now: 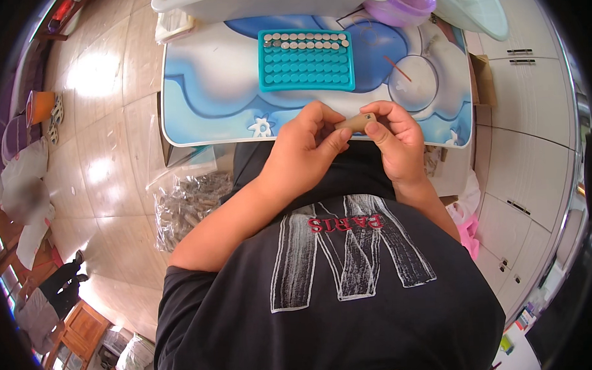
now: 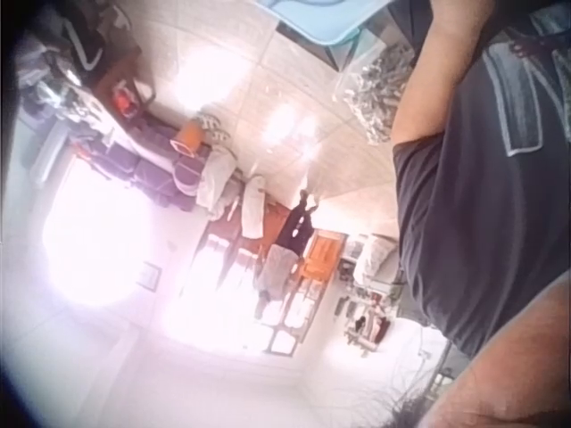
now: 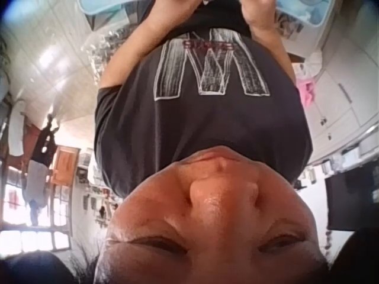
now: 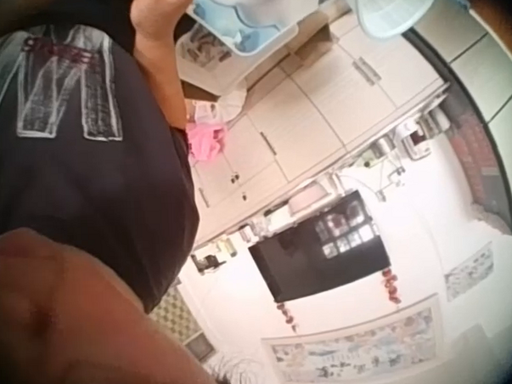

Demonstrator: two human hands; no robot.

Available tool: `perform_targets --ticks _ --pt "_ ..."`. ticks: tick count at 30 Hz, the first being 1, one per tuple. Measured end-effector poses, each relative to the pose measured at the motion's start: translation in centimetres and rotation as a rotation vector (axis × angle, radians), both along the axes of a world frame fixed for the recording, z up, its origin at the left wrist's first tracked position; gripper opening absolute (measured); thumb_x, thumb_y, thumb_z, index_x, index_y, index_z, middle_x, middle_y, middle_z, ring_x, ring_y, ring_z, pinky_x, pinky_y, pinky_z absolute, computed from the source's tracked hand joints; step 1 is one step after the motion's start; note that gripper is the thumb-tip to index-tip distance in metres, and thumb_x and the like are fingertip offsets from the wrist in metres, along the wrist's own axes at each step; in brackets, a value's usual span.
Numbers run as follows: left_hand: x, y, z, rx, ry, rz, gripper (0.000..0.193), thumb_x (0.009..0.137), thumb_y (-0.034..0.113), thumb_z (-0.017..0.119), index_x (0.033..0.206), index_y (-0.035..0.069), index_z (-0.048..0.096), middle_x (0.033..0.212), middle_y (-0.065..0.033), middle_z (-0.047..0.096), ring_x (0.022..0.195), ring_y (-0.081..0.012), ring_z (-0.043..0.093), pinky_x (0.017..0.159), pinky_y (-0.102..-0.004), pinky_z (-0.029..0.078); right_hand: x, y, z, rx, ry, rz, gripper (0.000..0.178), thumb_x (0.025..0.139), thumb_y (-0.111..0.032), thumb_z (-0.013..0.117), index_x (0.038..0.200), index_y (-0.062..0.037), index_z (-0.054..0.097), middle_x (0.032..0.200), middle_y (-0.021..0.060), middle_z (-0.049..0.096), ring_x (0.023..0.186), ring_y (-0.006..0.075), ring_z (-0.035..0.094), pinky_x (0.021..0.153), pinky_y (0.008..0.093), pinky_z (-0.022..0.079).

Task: The person assembles small beads and small pins onto cardboard tubes by hand.

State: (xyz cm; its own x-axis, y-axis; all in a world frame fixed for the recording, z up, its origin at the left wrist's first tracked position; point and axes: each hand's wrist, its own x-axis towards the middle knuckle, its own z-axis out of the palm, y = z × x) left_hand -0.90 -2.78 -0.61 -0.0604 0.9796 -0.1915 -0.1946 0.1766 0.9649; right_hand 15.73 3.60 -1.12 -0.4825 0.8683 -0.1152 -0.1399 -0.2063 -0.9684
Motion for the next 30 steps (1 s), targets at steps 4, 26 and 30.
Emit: perform_targets --ticks 4,26,30 --pt "-1.0 0.7 0.1 -0.341 -0.494 -0.121 0.022 0.091 0.019 0.058 0.098 0.000 0.051 0.090 -0.0082 0.060 0.075 -0.0142 0.062 0.070 -0.0263 0.053 0.2 0.1 0.4 0.226 -0.188 0.154 0.033 0.084 -0.014 0.067 0.111 0.0016 0.057 0.091 0.0029 0.059 0.080 0.0090 0.054 0.073 0.0209 0.044" --pt "-0.9 2.1 -0.4 -0.434 -0.733 -0.027 0.033 0.095 0.020 0.049 0.117 -0.003 0.052 0.099 -0.0086 0.060 0.085 -0.0150 0.061 0.080 -0.0277 0.052 4.8 5.5 -0.1 0.054 0.062 -0.309 0.048 0.094 -0.042 0.047 0.113 0.0008 0.058 0.117 0.0106 0.057 0.109 0.0186 0.048 0.089 0.0321 0.036" --pt "-1.3 2.0 -0.8 -0.414 -0.821 -0.005 0.032 0.095 0.020 0.048 0.118 -0.003 0.052 0.102 -0.0106 0.061 0.087 -0.0164 0.061 0.081 -0.0287 0.052 5.1 6.1 -0.9 -0.112 0.082 -0.233 0.023 0.089 -0.020 0.061 0.100 0.0002 0.062 0.093 0.0058 0.062 0.083 0.0127 0.055 0.073 0.0227 0.041"
